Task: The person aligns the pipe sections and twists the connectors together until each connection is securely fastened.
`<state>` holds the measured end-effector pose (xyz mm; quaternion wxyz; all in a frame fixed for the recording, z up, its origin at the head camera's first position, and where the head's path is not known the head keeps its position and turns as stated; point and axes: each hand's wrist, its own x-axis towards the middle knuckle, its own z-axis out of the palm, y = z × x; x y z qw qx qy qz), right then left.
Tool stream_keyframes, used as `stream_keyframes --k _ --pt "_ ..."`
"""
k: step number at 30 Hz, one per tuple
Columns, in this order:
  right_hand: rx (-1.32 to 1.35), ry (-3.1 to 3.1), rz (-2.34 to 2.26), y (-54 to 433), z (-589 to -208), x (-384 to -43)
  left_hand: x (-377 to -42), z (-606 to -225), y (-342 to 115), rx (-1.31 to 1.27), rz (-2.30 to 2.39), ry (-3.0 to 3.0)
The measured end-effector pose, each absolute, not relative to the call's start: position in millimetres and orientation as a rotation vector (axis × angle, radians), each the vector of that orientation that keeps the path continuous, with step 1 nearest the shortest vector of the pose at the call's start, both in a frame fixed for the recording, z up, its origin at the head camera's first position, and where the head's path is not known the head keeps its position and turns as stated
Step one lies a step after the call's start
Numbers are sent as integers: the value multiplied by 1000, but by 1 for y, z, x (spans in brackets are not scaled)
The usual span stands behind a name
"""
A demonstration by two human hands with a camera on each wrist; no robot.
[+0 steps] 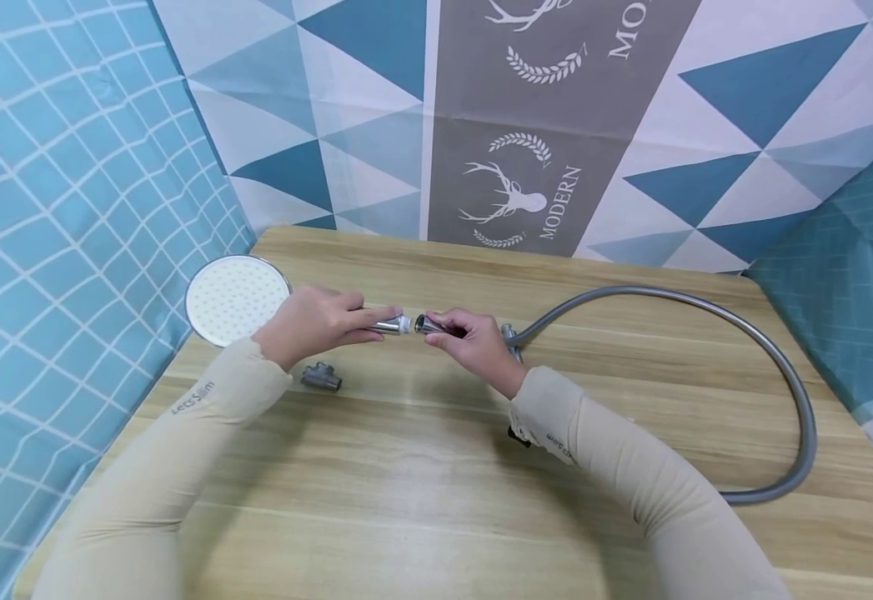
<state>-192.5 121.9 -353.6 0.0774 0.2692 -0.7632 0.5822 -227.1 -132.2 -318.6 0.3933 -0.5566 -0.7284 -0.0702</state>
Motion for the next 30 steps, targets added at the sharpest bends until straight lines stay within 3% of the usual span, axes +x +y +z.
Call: stream_keyframes --k 30 --pt "762 -2306 1737 124 -355 -187 -221 -318 -126 -1431 -190 -1887"
